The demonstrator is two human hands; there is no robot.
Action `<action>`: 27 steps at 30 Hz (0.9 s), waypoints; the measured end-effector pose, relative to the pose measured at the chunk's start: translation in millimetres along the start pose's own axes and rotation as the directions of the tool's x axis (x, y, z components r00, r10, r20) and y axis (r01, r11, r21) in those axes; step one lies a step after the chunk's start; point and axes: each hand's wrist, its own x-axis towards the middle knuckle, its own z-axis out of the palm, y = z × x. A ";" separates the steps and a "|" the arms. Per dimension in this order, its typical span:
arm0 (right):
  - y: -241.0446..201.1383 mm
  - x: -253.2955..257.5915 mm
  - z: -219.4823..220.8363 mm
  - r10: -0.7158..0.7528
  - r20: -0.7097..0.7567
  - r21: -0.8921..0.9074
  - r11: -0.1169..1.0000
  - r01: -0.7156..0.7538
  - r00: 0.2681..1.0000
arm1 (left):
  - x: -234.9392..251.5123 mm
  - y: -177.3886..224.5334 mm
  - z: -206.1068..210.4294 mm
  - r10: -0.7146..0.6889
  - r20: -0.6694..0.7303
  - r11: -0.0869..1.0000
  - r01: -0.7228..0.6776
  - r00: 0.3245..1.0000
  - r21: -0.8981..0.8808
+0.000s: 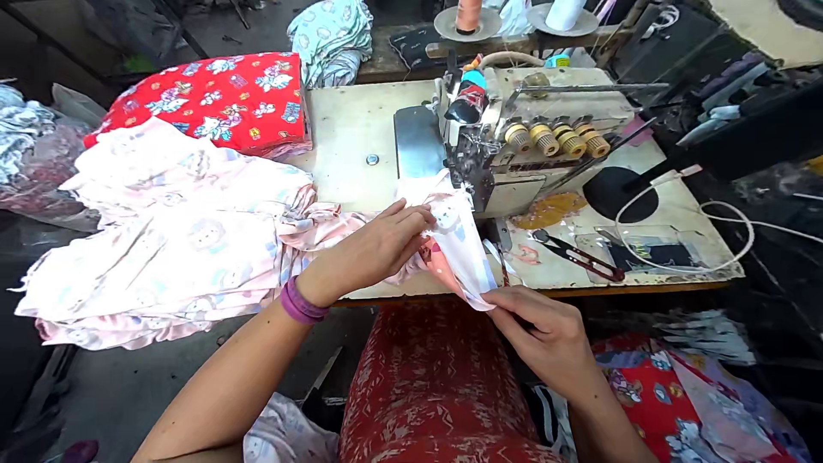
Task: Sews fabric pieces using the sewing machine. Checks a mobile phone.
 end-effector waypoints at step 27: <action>36.1 25.9 22.3 -0.260 0.119 -0.067 0.961 0.269 0.958 | -13.4 78.6 14.4 0.138 0.186 0.979 -0.163 0.973 0.125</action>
